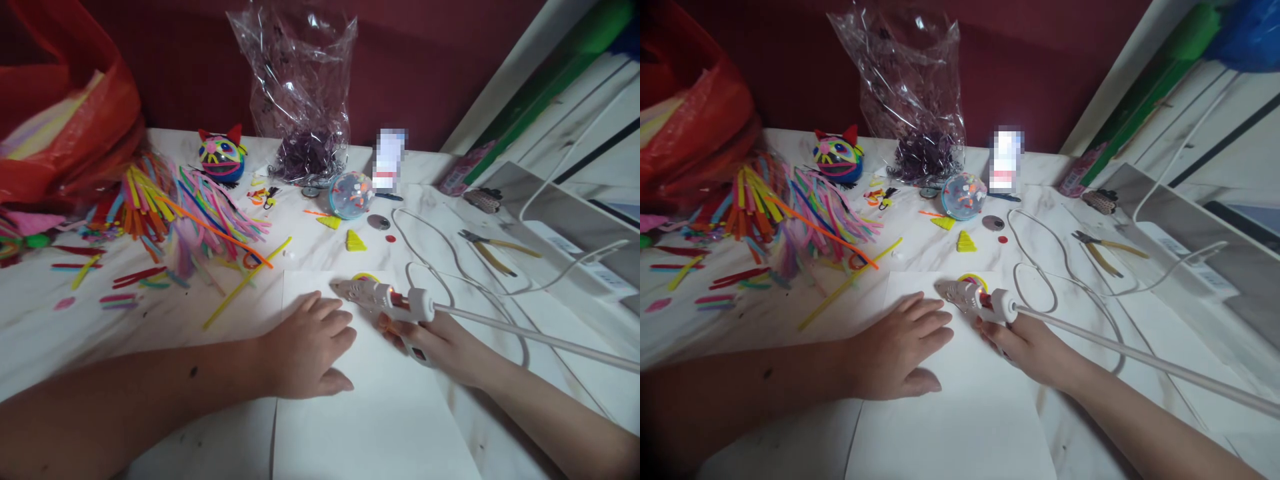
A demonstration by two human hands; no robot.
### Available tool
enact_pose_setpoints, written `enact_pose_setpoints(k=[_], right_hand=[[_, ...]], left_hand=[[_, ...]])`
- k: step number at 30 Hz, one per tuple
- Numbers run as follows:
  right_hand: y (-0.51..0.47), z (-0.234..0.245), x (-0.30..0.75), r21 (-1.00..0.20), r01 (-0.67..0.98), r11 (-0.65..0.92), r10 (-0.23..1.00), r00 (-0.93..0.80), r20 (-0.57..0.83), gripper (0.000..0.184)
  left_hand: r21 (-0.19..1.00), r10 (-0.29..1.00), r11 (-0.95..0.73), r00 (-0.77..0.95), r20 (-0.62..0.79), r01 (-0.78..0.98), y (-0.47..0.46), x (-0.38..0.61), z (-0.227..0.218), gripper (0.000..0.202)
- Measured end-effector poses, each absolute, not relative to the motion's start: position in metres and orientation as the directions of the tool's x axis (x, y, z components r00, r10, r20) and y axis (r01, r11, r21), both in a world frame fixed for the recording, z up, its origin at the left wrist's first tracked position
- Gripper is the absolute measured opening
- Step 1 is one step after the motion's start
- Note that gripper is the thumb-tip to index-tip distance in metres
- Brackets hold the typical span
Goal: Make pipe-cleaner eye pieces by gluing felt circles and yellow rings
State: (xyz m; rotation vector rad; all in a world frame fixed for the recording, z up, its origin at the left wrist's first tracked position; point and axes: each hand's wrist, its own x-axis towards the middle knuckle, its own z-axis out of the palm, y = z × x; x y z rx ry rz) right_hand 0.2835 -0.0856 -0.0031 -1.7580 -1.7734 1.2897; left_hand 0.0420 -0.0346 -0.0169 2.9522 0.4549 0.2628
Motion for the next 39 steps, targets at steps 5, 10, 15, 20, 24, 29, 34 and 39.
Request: enact_pose_setpoints(k=[5, 10, 15, 20, 24, 29, 34, 39], right_hand=[[-0.0858, -0.0025, 0.2831, -0.749, 0.643, -0.163, 0.918, -0.179, -0.353, 0.031], [-0.0849, -0.0024, 0.2817, -0.760, 0.637, -0.133, 0.933, -0.178, -0.313, 0.031], [-0.0833, -0.0038, 0.2822, -0.741, 0.662, -0.110, 0.933, -0.188, -0.307, 0.031], [-0.0824, -0.0037, 0.2813, -0.715, 0.691, -0.103, 0.933, -0.182, -0.311, 0.034], [-0.0832, -0.0028, 0.2808, -0.704, 0.705, -0.091, 0.936, -0.181, -0.303, 0.035], [-0.0838, -0.0037, 0.2824, -0.704, 0.705, -0.078, 0.938, -0.188, -0.292, 0.037], [-0.0845, -0.0051, 0.2842, -0.717, 0.692, -0.079, 0.937, -0.194, -0.290, 0.036], [-0.0838, -0.0061, 0.2841, -0.715, 0.695, -0.077, 0.938, -0.193, -0.289, 0.034]], left_hand=[[0.166, 0.306, -0.945, 0.940, 0.152, 0.281, -0.0345, 0.0420, -0.0161, 0.044], [0.171, 0.313, -0.942, 0.940, 0.135, 0.289, -0.0345, 0.0425, -0.0152, 0.044], [0.170, 0.317, -0.941, 0.937, 0.146, 0.292, -0.0346, 0.0426, -0.0164, 0.045], [0.161, 0.308, -0.945, 0.939, 0.151, 0.284, -0.0341, 0.0427, -0.0168, 0.044], [0.160, 0.311, -0.944, 0.939, 0.147, 0.288, -0.0345, 0.0426, -0.0172, 0.044], [0.163, 0.315, -0.943, 0.936, 0.160, 0.290, -0.0348, 0.0427, -0.0177, 0.044], [0.160, 0.304, -0.947, 0.941, 0.151, 0.280, -0.0341, 0.0426, -0.0175, 0.045], [0.163, 0.313, -0.943, 0.939, 0.142, 0.290, -0.0348, 0.0419, -0.0171, 0.045]])
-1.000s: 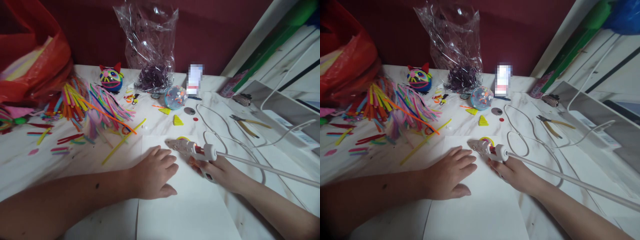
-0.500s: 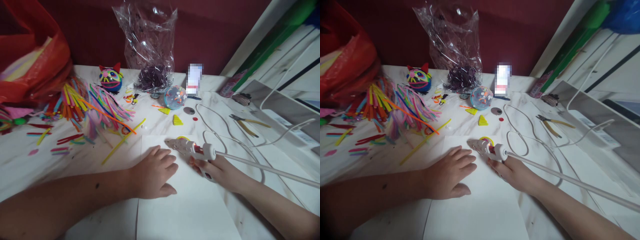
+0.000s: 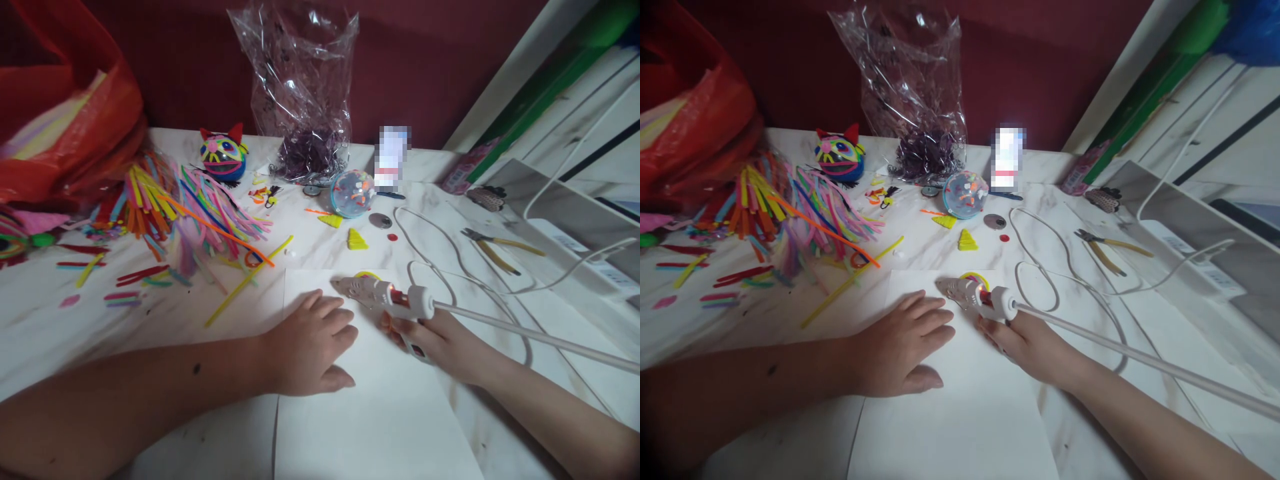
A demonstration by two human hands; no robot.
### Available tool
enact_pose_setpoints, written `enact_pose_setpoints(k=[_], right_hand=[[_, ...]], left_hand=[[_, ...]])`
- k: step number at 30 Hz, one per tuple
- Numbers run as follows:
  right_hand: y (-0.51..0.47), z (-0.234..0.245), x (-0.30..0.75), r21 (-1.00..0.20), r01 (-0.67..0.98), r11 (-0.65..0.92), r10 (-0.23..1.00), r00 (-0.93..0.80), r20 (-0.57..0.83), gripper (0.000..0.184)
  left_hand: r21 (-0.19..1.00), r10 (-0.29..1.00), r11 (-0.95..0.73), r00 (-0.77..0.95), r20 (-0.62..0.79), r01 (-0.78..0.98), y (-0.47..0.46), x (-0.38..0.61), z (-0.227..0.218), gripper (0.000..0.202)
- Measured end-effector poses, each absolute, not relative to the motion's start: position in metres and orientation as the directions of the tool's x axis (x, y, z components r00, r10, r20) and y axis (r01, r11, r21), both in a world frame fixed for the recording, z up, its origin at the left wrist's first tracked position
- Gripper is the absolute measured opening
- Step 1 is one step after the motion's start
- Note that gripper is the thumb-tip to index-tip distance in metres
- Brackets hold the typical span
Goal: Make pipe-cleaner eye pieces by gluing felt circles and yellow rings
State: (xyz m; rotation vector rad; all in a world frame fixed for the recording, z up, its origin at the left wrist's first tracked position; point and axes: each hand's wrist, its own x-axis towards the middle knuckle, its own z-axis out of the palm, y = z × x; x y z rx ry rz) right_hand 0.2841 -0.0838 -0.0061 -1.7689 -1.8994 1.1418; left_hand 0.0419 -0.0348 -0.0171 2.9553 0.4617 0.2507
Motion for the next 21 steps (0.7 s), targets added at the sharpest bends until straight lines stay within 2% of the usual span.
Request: enact_pose_setpoints(k=[13, 15, 18, 20, 21], right_hand=[[-0.0834, -0.0044, 0.2829, -0.744, 0.657, -0.123, 0.935, -0.174, -0.308, 0.035], [-0.0827, -0.0041, 0.2828, -0.798, 0.584, -0.148, 0.930, -0.193, -0.314, 0.031], [-0.0811, -0.0024, 0.2827, -0.913, 0.346, -0.217, 0.920, -0.240, -0.310, 0.024], [-0.0793, 0.0001, 0.2851, -0.949, 0.230, -0.216, 0.947, -0.189, -0.261, 0.024], [-0.0777, 0.0017, 0.2881, -0.956, 0.228, -0.187, 0.969, -0.116, -0.217, 0.025]], left_hand=[[0.166, 0.309, -0.944, 0.942, 0.129, 0.286, -0.0346, 0.0423, -0.0161, 0.044], [0.166, 0.308, -0.944, 0.943, 0.127, 0.286, -0.0347, 0.0424, -0.0159, 0.043], [0.170, 0.308, -0.943, 0.943, 0.126, 0.285, -0.0349, 0.0426, -0.0160, 0.043], [0.175, 0.313, -0.941, 0.941, 0.126, 0.290, -0.0348, 0.0426, -0.0162, 0.043], [0.177, 0.317, -0.939, 0.940, 0.127, 0.293, -0.0347, 0.0425, -0.0162, 0.043]])
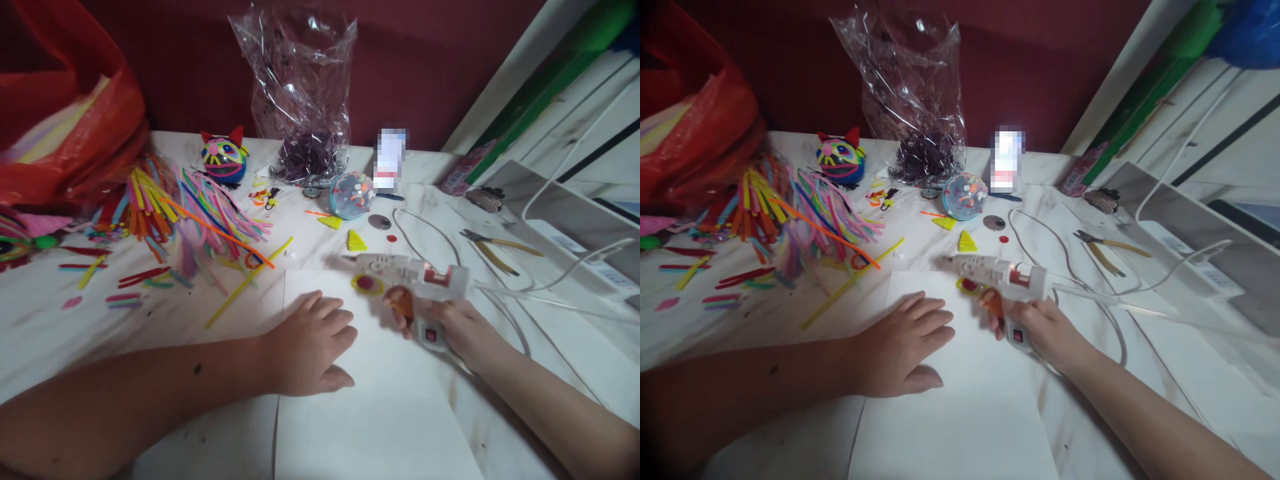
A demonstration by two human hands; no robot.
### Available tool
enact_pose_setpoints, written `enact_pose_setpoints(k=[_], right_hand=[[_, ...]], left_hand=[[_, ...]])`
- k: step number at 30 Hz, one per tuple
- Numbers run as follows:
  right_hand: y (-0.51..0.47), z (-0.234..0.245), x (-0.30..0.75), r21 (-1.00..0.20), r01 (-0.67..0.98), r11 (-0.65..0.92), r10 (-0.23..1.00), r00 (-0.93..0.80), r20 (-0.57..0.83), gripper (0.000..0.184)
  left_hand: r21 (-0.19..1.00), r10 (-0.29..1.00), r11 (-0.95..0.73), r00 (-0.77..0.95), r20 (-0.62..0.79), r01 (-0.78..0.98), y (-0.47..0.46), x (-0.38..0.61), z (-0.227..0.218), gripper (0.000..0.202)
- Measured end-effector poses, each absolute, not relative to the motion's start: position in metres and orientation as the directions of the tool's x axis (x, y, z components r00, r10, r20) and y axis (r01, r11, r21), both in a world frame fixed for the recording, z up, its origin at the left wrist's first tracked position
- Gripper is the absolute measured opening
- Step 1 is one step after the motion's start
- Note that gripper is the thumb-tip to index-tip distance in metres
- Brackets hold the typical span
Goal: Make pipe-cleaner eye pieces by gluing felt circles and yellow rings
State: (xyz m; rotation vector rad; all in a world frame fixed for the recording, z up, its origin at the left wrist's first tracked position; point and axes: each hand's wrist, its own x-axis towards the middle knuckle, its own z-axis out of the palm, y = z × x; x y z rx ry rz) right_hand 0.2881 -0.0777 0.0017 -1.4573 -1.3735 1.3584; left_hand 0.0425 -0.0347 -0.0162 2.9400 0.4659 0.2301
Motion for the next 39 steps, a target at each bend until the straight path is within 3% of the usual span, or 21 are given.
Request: enact_pose_setpoints(k=[3, 5, 8, 11, 14, 17, 22, 26, 30, 34, 39], right_hand=[[-0.069, 0.007, 0.306, -0.878, 0.460, -0.132, 0.976, 0.217, -0.033, 0.031], [-0.058, 0.008, 0.326, -0.693, 0.691, -0.208, 0.902, 0.409, 0.137, 0.030], [-0.040, 0.005, 0.361, -0.340, 0.896, -0.285, 0.871, 0.391, 0.298, 0.022], [-0.026, -0.001, 0.389, -0.080, 0.906, -0.415, 0.889, 0.422, 0.175, 0.025], [-0.023, -0.004, 0.401, -0.003, 0.899, -0.439, 0.896, 0.437, 0.081, 0.029], [-0.029, 0.003, 0.400, -0.003, 0.919, -0.395, 0.917, 0.395, 0.062, 0.027], [-0.022, 0.026, 0.376, -0.049, 0.965, -0.256, 0.942, 0.260, 0.213, 0.028], [0.019, 0.020, 0.346, -0.121, 0.990, -0.077, 0.985, 0.095, 0.144, 0.025], [0.053, 0.000, 0.327, -0.188, 0.982, -0.031, 0.990, 0.056, 0.127, 0.021], [0.059, -0.010, 0.326, -0.327, 0.943, -0.060, 0.982, 0.114, 0.149, 0.022], [0.053, -0.004, 0.332, -0.598, 0.793, -0.112, 0.977, 0.198, 0.080, 0.025]], left_hand=[[0.184, 0.324, -0.937, 0.937, 0.131, 0.298, -0.035, 0.042, -0.016, 0.043], [0.189, 0.327, -0.936, 0.934, 0.143, 0.299, -0.035, 0.041, -0.016, 0.044], [0.195, 0.342, -0.931, 0.923, 0.178, 0.308, -0.035, 0.040, -0.017, 0.042], [0.200, 0.352, -0.929, 0.912, 0.209, 0.313, -0.034, 0.040, -0.017, 0.039], [0.200, 0.344, -0.931, 0.915, 0.209, 0.305, -0.033, 0.039, -0.017, 0.037], [0.199, 0.345, -0.931, 0.917, 0.200, 0.307, -0.033, 0.039, -0.016, 0.036], [0.206, 0.353, -0.926, 0.917, 0.184, 0.315, -0.033, 0.040, -0.016, 0.034], [0.198, 0.347, -0.931, 0.914, 0.211, 0.308, -0.035, 0.040, -0.016, 0.034], [0.190, 0.359, -0.928, 0.908, 0.217, 0.321, -0.036, 0.039, -0.017, 0.035], [0.218, 0.370, -0.919, 0.909, 0.190, 0.329, -0.035, 0.039, -0.017, 0.036], [0.285, 0.363, -0.912, 0.906, 0.219, 0.297, -0.035, 0.039, -0.017, 0.033]])
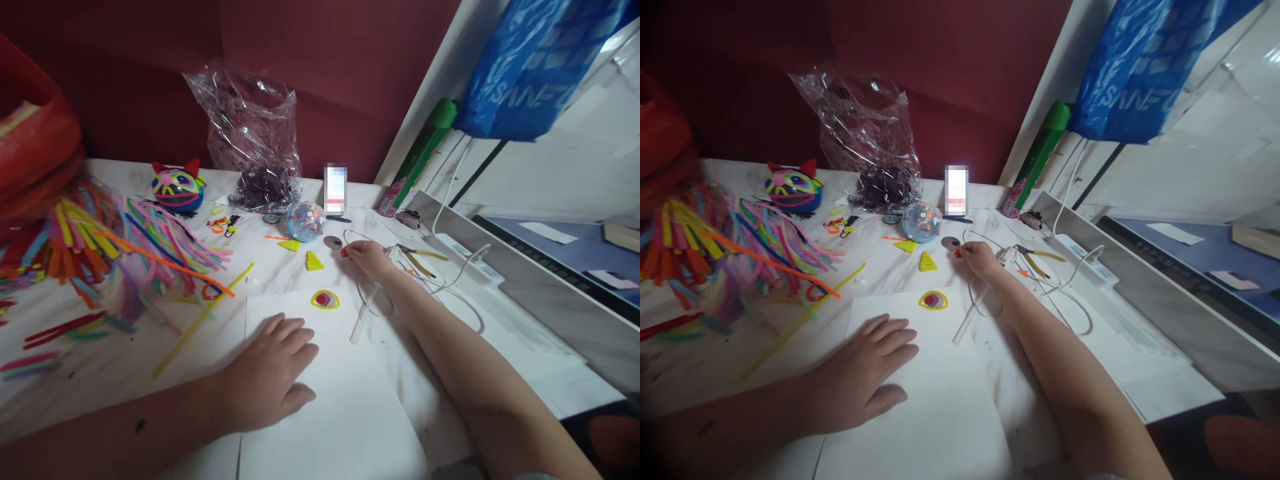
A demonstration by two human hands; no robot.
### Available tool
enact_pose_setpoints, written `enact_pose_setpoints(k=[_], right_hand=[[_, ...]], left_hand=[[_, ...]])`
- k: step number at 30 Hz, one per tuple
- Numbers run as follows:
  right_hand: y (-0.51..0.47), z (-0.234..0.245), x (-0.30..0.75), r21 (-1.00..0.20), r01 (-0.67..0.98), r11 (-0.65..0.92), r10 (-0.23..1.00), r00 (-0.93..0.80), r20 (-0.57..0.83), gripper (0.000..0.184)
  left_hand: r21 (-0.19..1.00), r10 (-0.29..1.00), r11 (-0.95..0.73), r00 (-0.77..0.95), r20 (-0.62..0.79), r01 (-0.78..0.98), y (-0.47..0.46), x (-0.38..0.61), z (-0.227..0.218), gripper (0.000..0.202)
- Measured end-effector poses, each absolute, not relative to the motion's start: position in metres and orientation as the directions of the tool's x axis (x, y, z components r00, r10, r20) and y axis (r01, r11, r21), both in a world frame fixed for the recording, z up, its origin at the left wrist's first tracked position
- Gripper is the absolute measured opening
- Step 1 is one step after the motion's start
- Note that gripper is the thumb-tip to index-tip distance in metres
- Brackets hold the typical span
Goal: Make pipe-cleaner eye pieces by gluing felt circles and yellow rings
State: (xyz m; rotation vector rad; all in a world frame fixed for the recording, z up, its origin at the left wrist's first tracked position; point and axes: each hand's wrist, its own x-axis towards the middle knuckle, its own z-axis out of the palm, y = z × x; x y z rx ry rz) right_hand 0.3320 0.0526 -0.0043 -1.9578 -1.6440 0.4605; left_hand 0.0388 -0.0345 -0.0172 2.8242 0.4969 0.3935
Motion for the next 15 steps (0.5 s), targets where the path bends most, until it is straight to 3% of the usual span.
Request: enact_pose_setpoints(k=[3, 5, 7, 9, 11, 15], right_hand=[[0.046, 0.006, 0.322, -0.721, 0.687, -0.090, 0.985, 0.168, 0.037, 0.029], [0.036, 0.012, 0.304, -0.807, 0.588, -0.050, 0.996, 0.093, 0.006, 0.031], [0.022, 0.016, 0.279, -0.925, 0.379, -0.020, 0.998, -0.047, -0.040, 0.031], [0.006, 0.016, 0.254, -0.962, 0.270, -0.045, 0.984, -0.157, -0.090, 0.030], [-0.008, 0.013, 0.233, -0.969, 0.239, -0.060, 0.962, -0.245, -0.120, 0.028], [-0.019, 0.010, 0.217, -0.989, 0.099, -0.112, 0.937, -0.320, -0.138, 0.027]], left_hand=[[0.440, 0.441, -0.856, 0.828, 0.348, 0.271, -0.030, 0.040, -0.019, 0.019], [0.632, 0.613, -0.720, 0.689, 0.387, 0.286, -0.026, 0.042, -0.020, 0.014], [0.838, 0.815, -0.462, 0.512, 0.271, 0.292, -0.021, 0.045, -0.019, 0.014], [0.963, 0.911, -0.164, 0.407, 0.065, 0.214, -0.017, 0.048, -0.018, 0.019], [0.991, 0.911, 0.027, 0.404, -0.079, 0.132, -0.014, 0.050, -0.017, 0.022], [0.993, 0.900, 0.116, 0.420, -0.118, 0.030, -0.012, 0.050, -0.018, 0.024]])
